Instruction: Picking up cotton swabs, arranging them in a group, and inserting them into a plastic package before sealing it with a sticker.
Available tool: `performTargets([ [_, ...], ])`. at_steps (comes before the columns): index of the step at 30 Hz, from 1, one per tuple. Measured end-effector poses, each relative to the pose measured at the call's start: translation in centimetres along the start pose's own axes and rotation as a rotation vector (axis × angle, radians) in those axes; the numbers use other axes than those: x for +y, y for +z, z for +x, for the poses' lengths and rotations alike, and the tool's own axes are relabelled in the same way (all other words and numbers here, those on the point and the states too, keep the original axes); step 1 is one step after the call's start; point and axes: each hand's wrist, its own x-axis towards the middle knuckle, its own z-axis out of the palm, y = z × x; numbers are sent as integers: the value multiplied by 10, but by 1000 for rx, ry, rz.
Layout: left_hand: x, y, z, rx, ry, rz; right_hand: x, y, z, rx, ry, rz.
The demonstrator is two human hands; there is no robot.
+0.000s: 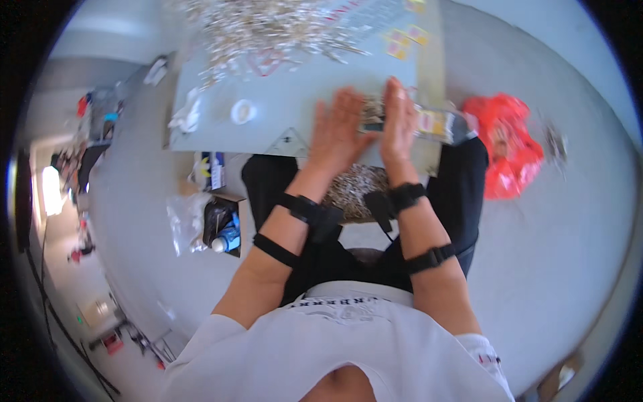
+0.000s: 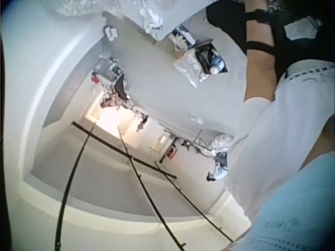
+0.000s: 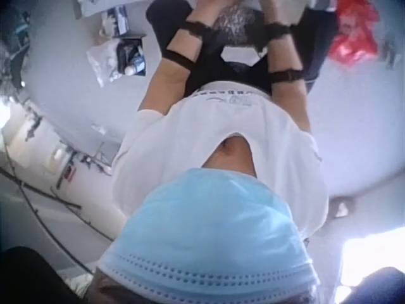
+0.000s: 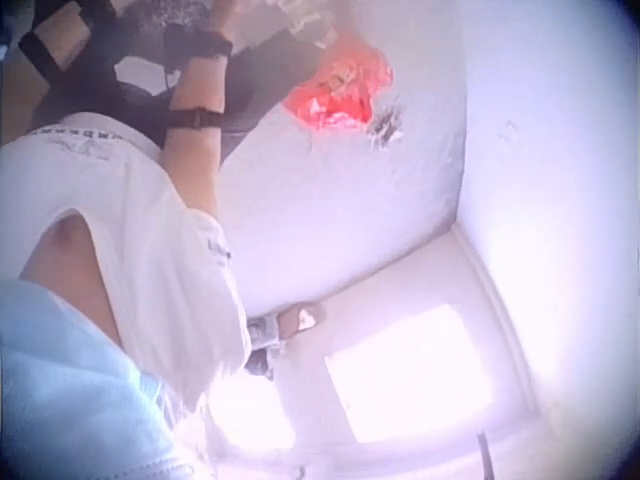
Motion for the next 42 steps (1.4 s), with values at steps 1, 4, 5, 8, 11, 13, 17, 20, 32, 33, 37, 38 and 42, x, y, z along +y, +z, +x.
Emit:
performTargets([
  [1,2,0,3,-21,37,-31,-9,3,0,33,28,26],
  [4,9,-5,19,-17,80,27,-22,-7,-1,80,-12,15],
  [5,8,-4,21,-22,90,28,-24,-8,-3,58,-12,-34],
  [8,8,-4,20,-44,107,21,-23,-9,-5,44,-33,-76],
  [11,6,-3,16,-59,110,14,-20,-11,-4,46,-50,-68],
  [13,3,-1,13,-62,111,16,-20,-10,-5,47,-43,-66],
  [17,-2,-2,13,-34,147,29,-22,-8,-4,18,-15,-55],
  [20,-5,-4,12,-43,181,21,-21,-7,-3,19,-17,-40],
  [32,1,-16,22,277,56,-165,-32,-15,3,-14,-235,-591],
  [33,2,-18,23,300,30,-188,-36,-16,4,-81,-320,-850],
  [37,-1,-13,22,299,25,-205,-46,-16,4,-224,-473,-1261],
  [38,0,-12,23,308,20,-210,-46,-17,6,-251,-472,-1293],
  [42,1,-8,23,335,18,-208,-47,-19,6,-294,-497,-1330],
])
